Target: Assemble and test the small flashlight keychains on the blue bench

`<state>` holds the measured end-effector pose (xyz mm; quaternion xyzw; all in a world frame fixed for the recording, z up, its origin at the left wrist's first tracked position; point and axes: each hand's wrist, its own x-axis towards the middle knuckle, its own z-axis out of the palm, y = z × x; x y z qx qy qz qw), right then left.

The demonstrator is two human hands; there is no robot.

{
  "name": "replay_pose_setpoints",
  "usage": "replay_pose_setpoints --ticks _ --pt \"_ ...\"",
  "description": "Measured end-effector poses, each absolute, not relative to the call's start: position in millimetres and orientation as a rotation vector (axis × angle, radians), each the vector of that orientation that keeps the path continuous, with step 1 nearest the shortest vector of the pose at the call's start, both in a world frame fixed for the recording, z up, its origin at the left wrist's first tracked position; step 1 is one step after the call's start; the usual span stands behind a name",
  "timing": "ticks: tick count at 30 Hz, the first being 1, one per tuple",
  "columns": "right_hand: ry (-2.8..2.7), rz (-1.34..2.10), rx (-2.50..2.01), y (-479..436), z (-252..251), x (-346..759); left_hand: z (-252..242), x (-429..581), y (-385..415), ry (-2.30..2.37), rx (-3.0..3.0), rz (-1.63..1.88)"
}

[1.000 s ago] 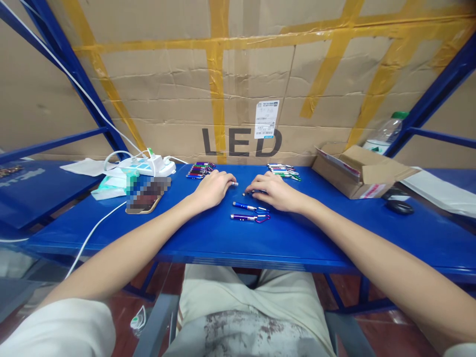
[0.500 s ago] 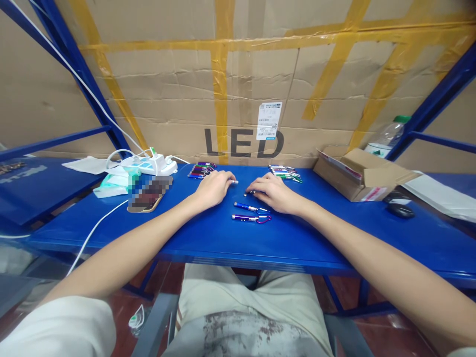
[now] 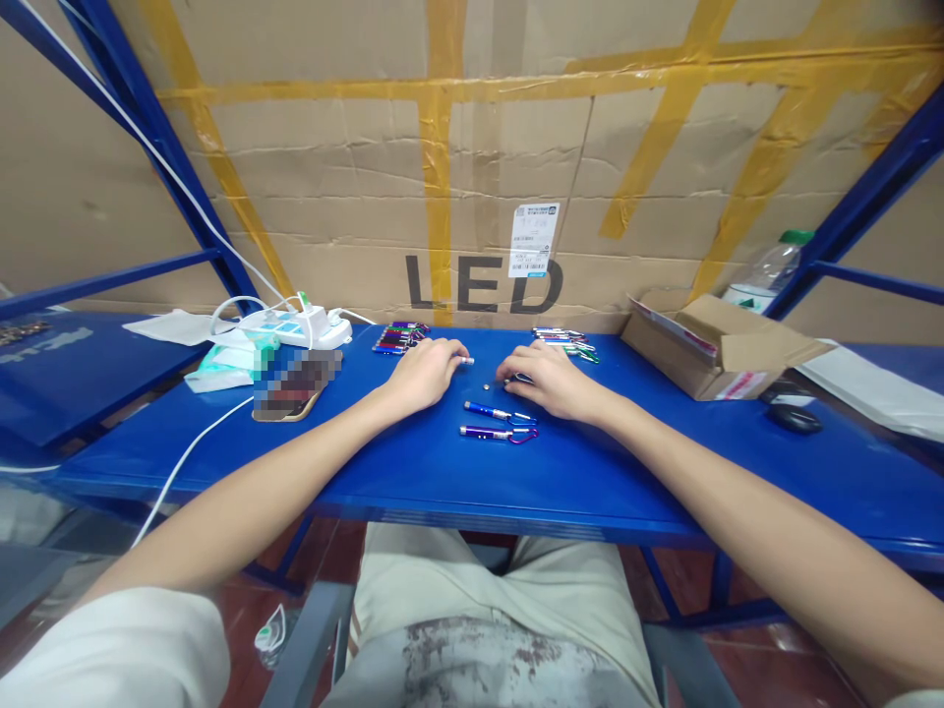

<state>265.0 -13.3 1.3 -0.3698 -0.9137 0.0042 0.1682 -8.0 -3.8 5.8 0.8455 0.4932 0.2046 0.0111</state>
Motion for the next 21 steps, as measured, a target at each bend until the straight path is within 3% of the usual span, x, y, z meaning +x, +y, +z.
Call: replay_pose_setpoints --ticks 15,21 --pt "-2.516 -0.069 -1.118 -3.9 -9.9 268.5 11.0 -6.5 -7.4 1.641 2.582 0.647" --pt "-2.48 -0.084 -1.107 42.2 -5.8 258.2 9.8 -9.6 -0.5 1.751 2.482 0.626"
